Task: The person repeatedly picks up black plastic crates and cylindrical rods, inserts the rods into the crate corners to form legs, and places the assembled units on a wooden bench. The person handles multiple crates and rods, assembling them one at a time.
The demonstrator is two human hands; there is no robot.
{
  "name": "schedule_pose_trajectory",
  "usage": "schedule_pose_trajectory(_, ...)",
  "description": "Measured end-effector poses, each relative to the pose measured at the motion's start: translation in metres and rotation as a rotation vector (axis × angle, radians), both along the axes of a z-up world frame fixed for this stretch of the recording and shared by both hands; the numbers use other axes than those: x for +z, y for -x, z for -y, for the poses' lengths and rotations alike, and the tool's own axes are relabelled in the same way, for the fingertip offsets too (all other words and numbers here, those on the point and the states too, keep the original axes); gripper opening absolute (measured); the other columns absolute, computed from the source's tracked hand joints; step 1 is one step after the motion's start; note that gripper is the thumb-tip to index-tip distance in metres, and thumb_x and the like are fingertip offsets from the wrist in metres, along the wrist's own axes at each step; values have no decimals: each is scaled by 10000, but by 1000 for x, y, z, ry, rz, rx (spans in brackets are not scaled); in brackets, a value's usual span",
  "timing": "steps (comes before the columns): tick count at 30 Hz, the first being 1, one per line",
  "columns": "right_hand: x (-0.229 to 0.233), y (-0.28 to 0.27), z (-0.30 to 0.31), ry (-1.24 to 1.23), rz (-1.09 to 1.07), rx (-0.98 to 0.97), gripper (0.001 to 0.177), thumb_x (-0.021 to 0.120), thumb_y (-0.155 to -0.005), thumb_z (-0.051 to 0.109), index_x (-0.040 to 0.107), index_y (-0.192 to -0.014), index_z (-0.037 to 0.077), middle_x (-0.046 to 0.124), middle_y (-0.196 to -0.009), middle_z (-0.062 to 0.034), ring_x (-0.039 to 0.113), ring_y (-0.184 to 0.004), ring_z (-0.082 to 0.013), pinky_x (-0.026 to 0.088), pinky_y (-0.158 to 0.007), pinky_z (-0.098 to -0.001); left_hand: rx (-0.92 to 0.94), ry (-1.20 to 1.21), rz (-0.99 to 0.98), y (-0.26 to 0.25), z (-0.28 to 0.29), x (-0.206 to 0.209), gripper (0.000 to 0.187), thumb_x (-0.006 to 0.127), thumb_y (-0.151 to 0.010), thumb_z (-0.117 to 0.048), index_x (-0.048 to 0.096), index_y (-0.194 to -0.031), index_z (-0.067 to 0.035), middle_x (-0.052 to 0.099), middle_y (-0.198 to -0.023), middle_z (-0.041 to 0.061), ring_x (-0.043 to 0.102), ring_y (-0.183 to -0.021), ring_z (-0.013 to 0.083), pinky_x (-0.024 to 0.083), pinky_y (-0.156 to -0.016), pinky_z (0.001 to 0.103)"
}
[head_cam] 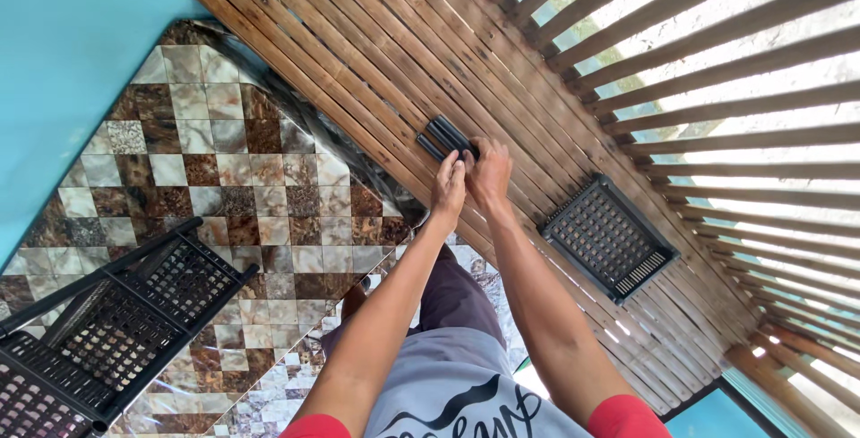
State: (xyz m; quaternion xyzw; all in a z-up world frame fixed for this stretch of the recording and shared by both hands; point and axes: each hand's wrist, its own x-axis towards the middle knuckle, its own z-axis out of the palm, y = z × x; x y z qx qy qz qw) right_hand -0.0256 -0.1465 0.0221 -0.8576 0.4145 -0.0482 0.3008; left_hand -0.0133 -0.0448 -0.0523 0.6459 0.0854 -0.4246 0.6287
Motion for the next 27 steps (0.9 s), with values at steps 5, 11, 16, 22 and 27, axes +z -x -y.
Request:
schedule_pose_trajectory(5,-4,-1,0,25,-68,20,321,773,-850,224,731,-1152,123,665,-1110,-114,569,-1098,-339,431,-934,-509,-51,-83,-46,-8,-5,20,468,507,-1064,-350,581,-1453,-99,690,-1087,67,631,-777,122,528,-633,265)
schedule_pose_trajectory(11,18,-6,-5,34,-4,38,355,774,-838,220,732,-1171,106,673,-1082,-135,582,-1085,-349,442,-895,-508,-23,-11,-15,-13,-19,37,409,507,-1054,-312,591,-1392,-97,709,-1052,28,674,-745,96,527,-612,263)
schedule_pose_trajectory(16,69,-19,-46,21,332,158,218,704,-880,105,744,-1090,63,717,-1058,-160,663,-1020,-368,535,-884,-461,84,42,62,-17,-58,89,341,513,-1080,-269,645,-1307,-51,694,-998,50,628,-730,93,533,-630,259)
schedule_pose_trajectory(22,169,-64,-140,-123,451,222,185,628,-918,34,757,-1050,47,735,-949,-154,703,-892,-330,556,-799,-410,258,243,175,-46,-144,208,336,469,-1085,-267,578,-1325,-60,686,-1039,23,668,-814,81,581,-726,264)
schedule_pose_trajectory(27,258,-89,-246,-165,632,422,173,598,-932,-3,730,-1034,42,722,-955,-128,719,-881,-275,574,-789,-370,365,347,389,-50,-254,294,361,460,-1108,-239,544,-1391,-29,656,-1081,29,621,-872,67,550,-762,255)
